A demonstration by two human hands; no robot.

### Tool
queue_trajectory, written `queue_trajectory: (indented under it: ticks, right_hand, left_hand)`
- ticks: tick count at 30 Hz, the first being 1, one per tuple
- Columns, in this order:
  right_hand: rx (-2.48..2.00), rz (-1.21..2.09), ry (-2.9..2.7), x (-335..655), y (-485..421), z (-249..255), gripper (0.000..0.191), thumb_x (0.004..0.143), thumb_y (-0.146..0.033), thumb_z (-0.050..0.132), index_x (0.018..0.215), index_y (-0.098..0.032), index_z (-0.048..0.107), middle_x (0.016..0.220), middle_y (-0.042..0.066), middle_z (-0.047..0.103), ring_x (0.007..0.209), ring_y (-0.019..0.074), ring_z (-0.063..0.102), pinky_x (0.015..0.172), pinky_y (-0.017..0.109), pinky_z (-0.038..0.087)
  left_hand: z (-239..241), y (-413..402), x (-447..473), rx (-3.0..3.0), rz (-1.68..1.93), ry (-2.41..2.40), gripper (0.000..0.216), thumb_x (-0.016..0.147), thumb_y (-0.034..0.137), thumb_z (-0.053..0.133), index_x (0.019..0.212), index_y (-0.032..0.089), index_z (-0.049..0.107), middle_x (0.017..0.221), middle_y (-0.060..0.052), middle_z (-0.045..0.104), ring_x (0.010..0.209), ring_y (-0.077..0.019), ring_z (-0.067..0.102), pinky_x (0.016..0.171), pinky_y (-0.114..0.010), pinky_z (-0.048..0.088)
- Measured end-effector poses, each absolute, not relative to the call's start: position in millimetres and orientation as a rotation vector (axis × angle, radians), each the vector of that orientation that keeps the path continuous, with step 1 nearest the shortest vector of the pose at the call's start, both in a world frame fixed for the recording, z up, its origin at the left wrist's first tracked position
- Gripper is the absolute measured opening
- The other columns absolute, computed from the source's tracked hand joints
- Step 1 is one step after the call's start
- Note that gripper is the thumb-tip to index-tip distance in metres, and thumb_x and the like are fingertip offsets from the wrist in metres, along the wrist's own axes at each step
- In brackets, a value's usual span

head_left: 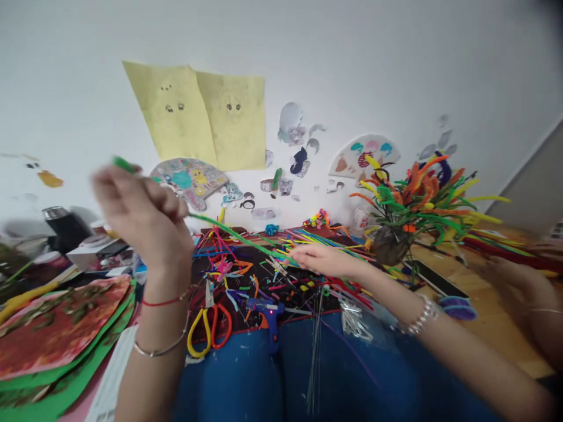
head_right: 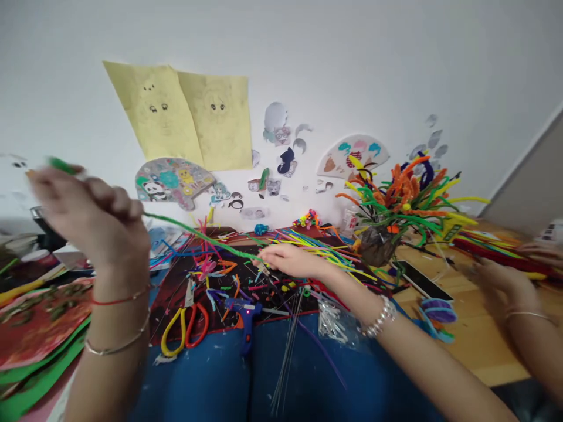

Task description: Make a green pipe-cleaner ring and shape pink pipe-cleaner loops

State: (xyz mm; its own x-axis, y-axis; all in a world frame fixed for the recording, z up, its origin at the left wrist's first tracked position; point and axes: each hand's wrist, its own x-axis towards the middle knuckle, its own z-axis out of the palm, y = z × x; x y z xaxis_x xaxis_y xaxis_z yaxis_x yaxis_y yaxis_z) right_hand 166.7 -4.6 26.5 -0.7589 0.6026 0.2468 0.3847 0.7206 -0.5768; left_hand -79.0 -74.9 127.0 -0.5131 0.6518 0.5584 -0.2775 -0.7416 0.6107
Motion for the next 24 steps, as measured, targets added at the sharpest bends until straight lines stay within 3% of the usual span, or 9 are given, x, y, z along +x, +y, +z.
queue_trajectory:
  ticks: [2,4,7,11,14,18,24]
  right_hand:
    - [-0.83,0.608,-2.51,180.4,-8.4,3.9,0.033,0.098,-0.03,0.036,0.101,-0.017,0.066,0.083,0.002,0.066,0.07,0.0122,0.06,0.063,0.024,0.047]
    - [-0.878,0.518,-2.547,189.5,-14.9,-12.7,0.033,0.098,-0.025,0.034,0.101,-0.017,0.066,0.096,0.004,0.069,0.085,0.0153,0.063,0.073,0.027,0.048]
    - [-0.937,0.388,-2.688,200.1,-21.3,-28.2,0.031,0.095,-0.016,0.037,0.098,-0.02,0.067,0.095,0.002,0.072,0.083,0.0141,0.066,0.073,0.024,0.047]
    - [-1.055,0.115,-2.888,210.6,-11.0,-41.7,0.024,0.086,-0.013,0.051,0.081,-0.024,0.072,0.077,0.001,0.073,0.069,0.0154,0.068,0.063,0.023,0.045]
    - [-1.153,-0.193,-2.904,212.5,8.2,-52.8,0.022,0.079,-0.005,0.057,0.075,-0.02,0.072,0.07,0.006,0.071,0.072,0.0205,0.068,0.07,0.029,0.047]
    - [-1.134,-0.586,-2.774,204.8,31.7,-63.3,0.018,0.08,-0.004,0.059,0.088,-0.014,0.071,0.092,0.015,0.069,0.099,0.0276,0.062,0.098,0.049,0.038]
    - [-0.802,-0.856,-2.654,172.6,34.8,-58.0,0.018,0.09,-0.012,0.052,0.101,-0.02,0.064,0.101,0.008,0.065,0.107,0.0208,0.055,0.109,0.048,0.03]
  left_hand:
    - [96.5,-55.9,-79.6,1.217,2.414,0.563,0.018,0.101,0.027,0.033,0.084,0.023,0.039,0.058,0.009,0.021,0.043,-0.0009,0.025,0.044,-0.019,0.02]
    - [69.6,-34.8,-86.2,1.204,2.311,0.659,0.017,0.093,0.029,0.05,0.082,0.024,0.038,0.054,0.011,0.022,0.041,-0.004,0.022,0.042,-0.02,0.019]
    - [34.2,-10.4,-94.8,1.293,2.006,0.886,0.015,0.087,0.035,0.056,0.084,0.025,0.044,0.05,0.012,0.027,0.037,-0.0055,0.022,0.04,-0.019,0.019]
    - [-5.0,2.2,-85.4,1.375,1.713,0.966,0.019,0.069,0.023,0.075,0.071,0.017,0.057,0.051,0.007,0.045,0.043,-0.0056,0.036,0.041,-0.019,0.022]
    - [-21.3,4.8,-71.6,1.343,1.592,0.943,0.018,0.075,0.03,0.07,0.074,0.017,0.057,0.053,0.007,0.043,0.044,-0.0056,0.035,0.041,-0.017,0.024]
    - [-23.2,6.1,-64.5,1.252,1.497,0.848,0.025,0.083,0.043,0.059,0.085,0.018,0.055,0.054,0.01,0.033,0.04,-0.0045,0.026,0.039,-0.016,0.023]
    - [-17.7,8.6,-73.0,1.221,1.384,0.752,0.039,0.077,0.047,0.067,0.064,0.014,0.05,0.074,-0.004,0.058,0.063,-0.0122,0.056,0.056,-0.024,0.047]
